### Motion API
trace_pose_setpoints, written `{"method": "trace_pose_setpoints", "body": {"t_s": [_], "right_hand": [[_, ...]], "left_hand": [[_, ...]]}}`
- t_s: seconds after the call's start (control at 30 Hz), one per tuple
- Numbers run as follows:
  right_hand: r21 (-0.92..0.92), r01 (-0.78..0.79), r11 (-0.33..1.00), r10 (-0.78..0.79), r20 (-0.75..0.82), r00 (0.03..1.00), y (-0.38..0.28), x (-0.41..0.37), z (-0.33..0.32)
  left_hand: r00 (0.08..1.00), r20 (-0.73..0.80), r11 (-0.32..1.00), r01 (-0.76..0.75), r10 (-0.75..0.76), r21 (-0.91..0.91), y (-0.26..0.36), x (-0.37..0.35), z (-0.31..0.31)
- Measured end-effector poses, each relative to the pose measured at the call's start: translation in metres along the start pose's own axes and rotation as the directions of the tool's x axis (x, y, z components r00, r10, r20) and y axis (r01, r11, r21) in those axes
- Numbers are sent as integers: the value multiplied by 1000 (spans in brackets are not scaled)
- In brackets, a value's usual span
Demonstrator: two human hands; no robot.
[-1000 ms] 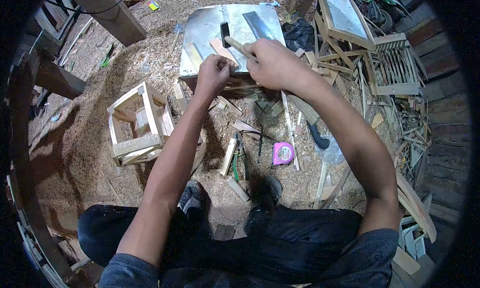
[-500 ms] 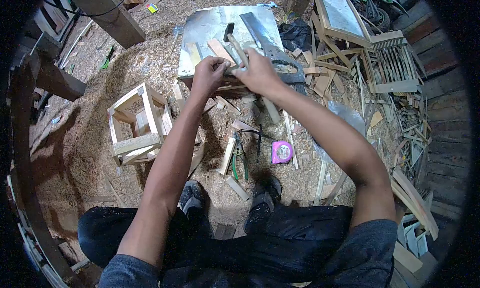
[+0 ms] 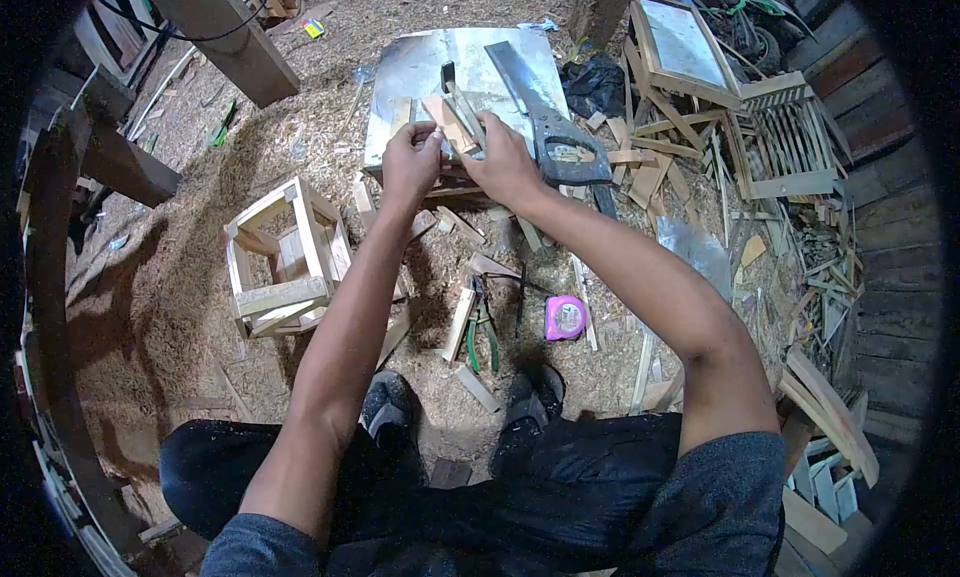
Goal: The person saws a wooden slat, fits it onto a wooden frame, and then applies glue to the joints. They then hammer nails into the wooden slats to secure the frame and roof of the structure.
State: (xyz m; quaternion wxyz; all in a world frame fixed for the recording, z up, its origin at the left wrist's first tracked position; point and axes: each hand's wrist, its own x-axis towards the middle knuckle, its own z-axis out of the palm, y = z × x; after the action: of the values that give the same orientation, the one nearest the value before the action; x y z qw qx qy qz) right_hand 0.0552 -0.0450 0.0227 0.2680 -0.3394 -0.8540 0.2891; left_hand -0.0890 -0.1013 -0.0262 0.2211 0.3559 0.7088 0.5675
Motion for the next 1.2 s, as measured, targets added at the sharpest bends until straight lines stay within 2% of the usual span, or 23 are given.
{"method": "trace_pose_setpoints", "body": {"t_s": [0.1,0.17,0.27,0.33,0.4,0.43,0.5,0.57,0.6,0.67,0.7,0.73,0.8,0.83,0.87,0.93,1.07,1.13,1.2], "right_hand": [[-12,-3,1000,2,-30,1000,-2,-4,1],[77,-77,994,77,-1,997,-3,-5,0],[36,-50,998,51,-35,998,11,-2,5],[20,-46,999,47,-33,998,14,-1,6],[3,-46,999,46,-28,999,15,-2,4],[3,-44,999,44,-25,999,14,-3,2],[1,-38,999,38,-22,999,7,-6,-8],[-20,-143,989,144,66,987,-7,-11,-27],[-21,-141,990,143,69,987,-10,-12,-35],[127,-212,969,202,91,975,-8,-16,-50],[166,-81,983,83,-4,997,5,-19,-48],[164,-82,983,83,-1,997,-7,-20,-57],[144,-250,958,218,205,954,-33,-27,-85],[109,-287,952,245,292,925,-38,-27,-96],[104,-287,952,247,292,924,-35,-30,-101],[-115,50,992,-20,243,970,-31,-36,-108],[-31,68,997,-57,264,963,-48,-42,-118],[-151,83,985,-27,341,940,-58,-43,-121],[-176,116,978,-59,300,952,-62,-45,-116]], "left_hand": [[998,-21,993,63,-65,-98,11,-9,-1],[973,-77,965,-202,217,170,13,-15,-5],[956,-36,935,-277,291,221,11,-25,-4],[952,-70,946,-282,296,162,8,-25,6],[939,-121,933,-292,321,211,8,-28,14],[952,-151,948,-233,268,215,11,-30,17],[945,-178,947,-233,274,222,15,-33,19],[938,-206,945,-230,279,231,16,-34,22],[946,-203,954,-206,251,216,17,-34,23],[955,-199,963,-178,218,201,16,-36,25],[947,-214,956,-191,239,222,16,-37,26],[938,-228,948,-203,259,244,17,-38,26],[947,-233,958,-169,223,232,19,-38,26],[952,-238,966,-139,192,220,21,-37,28],[953,-238,967,-138,189,215,22,-36,28],[966,-222,973,-83,132,217,23,-35,28],[965,-233,975,-70,120,209,24,-35,29],[967,-230,976,-57,106,210,25,-35,30],[969,-227,977,-54,101,204,26,-35,30]]}}
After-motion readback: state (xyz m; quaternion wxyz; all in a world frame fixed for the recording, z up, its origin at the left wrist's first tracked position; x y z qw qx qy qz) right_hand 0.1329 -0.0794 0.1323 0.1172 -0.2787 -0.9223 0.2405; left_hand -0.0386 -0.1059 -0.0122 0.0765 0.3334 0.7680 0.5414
